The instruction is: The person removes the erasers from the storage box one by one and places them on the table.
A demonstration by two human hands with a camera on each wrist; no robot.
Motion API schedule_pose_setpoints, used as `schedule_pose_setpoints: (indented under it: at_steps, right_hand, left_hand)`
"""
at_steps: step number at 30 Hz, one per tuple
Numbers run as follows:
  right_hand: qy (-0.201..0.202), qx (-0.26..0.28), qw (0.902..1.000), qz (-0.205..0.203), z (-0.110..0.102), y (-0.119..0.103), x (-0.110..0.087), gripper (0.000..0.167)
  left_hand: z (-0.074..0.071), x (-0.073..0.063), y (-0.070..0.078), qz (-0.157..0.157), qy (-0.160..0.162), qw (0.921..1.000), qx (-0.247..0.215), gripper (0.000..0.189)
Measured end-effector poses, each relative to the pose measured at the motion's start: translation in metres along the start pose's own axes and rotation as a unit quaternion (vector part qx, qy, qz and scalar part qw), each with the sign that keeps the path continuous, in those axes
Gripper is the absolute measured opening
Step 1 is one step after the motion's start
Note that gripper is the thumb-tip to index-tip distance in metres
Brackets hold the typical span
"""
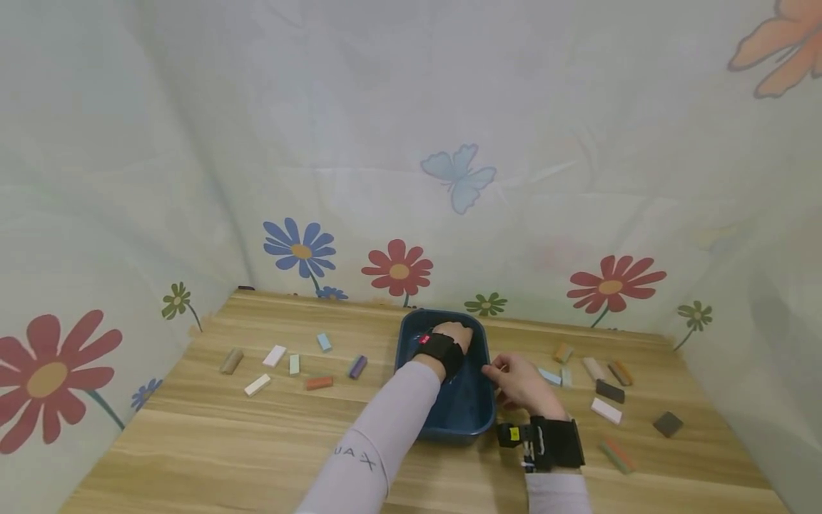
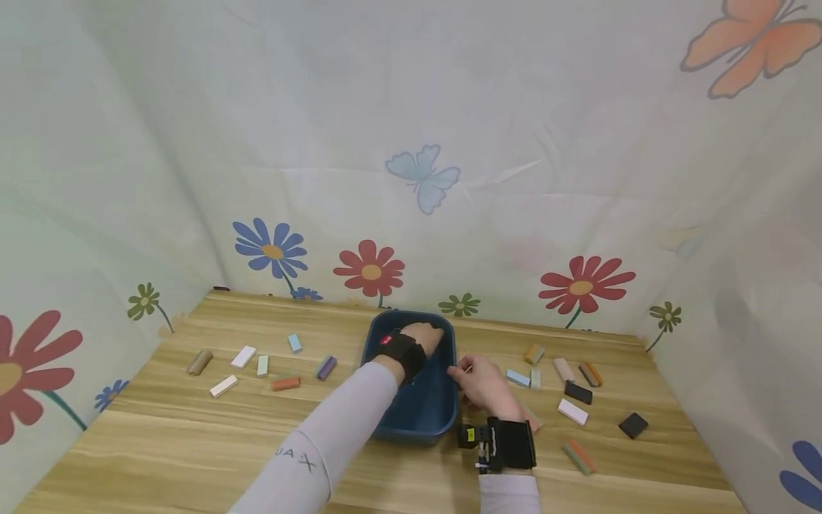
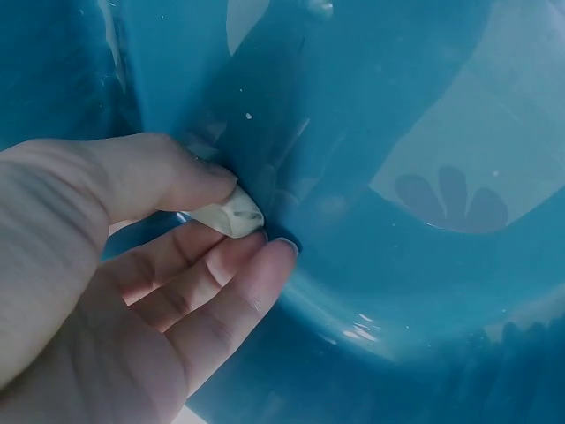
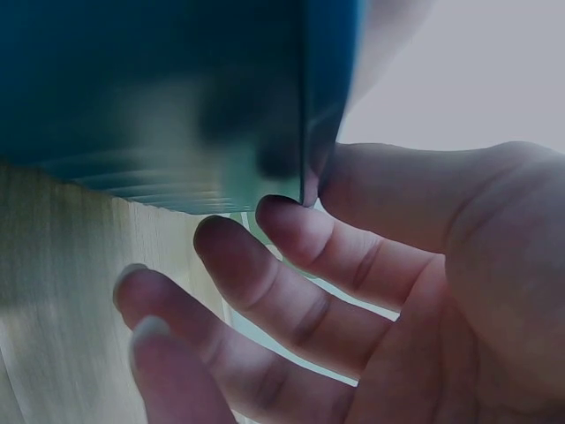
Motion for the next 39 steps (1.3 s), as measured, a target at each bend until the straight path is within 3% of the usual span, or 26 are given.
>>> schedule_pose_setpoints:
  at_steps: [13, 19, 28, 33, 39]
  right_hand:
    - [-0.003, 0.004, 1.0000, 0.001, 0.005, 0.000, -0.001, 0.022]
    - [-0.004, 0.004, 1.0000, 0.001, 0.004, -0.001, 0.000, 0.023]
    - [-0.006, -0.001, 0.9999, -0.010, -0.001, 0.001, 0.002, 0.023]
    - [-0.008, 0.000, 0.9999, -0.006, 0.000, 0.001, 0.003, 0.023]
    - [-0.006, -0.007, 0.9999, -0.008, -0.001, 0.000, 0.002, 0.024]
  left_hand:
    - [-0.006, -0.009, -0.004, -0.003, -0.010, 0.9995, 0.030, 0.016]
    - [-0.022, -0.021, -0.006, -0.005, 0.007, 0.9996, 0.028, 0.014]
    - [-0.068, -0.052, -0.005, 0.044, 0.035, 0.9984, 0.007, 0.025]
    - [-0.095, -0.078, -0.012, 0.067, 0.068, 0.9954, 0.006, 0.032]
    - [-0.116, -0.115, -0.024, 0.080, 0.128, 0.9885, 0.006, 0.032]
Point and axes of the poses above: each hand's wrist, its own x-axis towards the middle knuckle, its own z-axis out of the palm, y = z × x, the point moved 2 cm from there along x, towards the middle knuckle, and after that the axes turned 3 degrees about -x, right-handed, at the moved point
